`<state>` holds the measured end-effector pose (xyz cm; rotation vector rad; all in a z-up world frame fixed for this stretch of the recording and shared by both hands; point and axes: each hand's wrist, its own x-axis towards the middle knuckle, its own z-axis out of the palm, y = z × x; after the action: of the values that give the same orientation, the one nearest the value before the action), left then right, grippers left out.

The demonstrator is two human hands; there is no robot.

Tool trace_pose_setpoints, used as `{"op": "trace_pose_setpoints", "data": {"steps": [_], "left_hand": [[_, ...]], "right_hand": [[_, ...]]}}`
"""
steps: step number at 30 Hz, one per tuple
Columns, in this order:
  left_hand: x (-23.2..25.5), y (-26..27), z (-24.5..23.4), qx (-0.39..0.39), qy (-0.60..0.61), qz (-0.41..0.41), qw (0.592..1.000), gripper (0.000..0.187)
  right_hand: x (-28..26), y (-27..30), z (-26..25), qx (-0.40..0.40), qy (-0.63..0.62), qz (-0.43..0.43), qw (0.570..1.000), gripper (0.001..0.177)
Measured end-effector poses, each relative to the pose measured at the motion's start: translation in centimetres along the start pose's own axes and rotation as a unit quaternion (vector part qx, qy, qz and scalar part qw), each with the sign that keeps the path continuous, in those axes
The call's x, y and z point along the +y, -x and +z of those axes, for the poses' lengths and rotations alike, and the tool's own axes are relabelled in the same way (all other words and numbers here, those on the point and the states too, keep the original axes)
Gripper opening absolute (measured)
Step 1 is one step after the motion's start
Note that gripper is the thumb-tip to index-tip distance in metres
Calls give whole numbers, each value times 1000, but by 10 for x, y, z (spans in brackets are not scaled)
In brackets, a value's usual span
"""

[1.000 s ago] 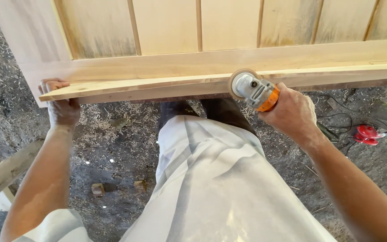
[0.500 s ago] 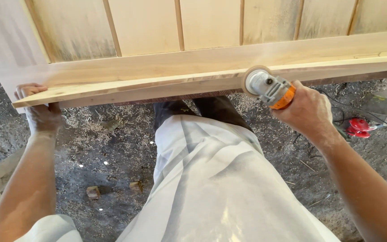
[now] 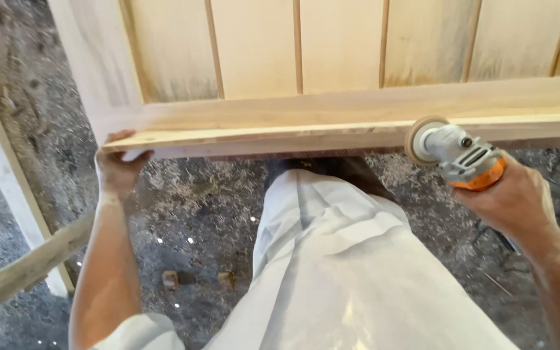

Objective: Use an angle grinder with a sanding disc to sand the edges and surface of a wooden door panel.

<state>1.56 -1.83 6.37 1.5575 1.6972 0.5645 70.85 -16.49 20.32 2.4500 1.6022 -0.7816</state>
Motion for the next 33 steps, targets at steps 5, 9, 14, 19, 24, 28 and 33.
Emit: {"op": "trace_pose_setpoints", "data": {"steps": [5, 9, 14, 19, 24, 28, 33], "left_hand": [[56, -2, -25, -32, 128, -74, 988, 45], [109, -18, -43, -115, -200, 90, 969, 29], [217, -35, 78, -257, -392, 134, 873, 68], [219, -34, 163, -366, -475, 185, 779, 67], [183, -26, 189, -273, -490, 268, 783, 19], [189, -39, 188, -272, -504, 255, 779, 13], [189, -30, 186, -264, -474, 250, 802, 17]], "right_hand": [[-17, 0, 5, -56, -61, 16, 996, 59], [-56, 3, 6, -67, -2, 18, 998, 59], [-117, -14, 23, -71, -29, -51, 996, 75], [-172, -23, 43, -126, -10, -30, 991, 58], [-196, -21, 42, -90, -69, -122, 986, 59], [-193, -37, 53, -90, -78, -145, 982, 58], [-196, -30, 49, -130, -74, -136, 979, 50]]}}
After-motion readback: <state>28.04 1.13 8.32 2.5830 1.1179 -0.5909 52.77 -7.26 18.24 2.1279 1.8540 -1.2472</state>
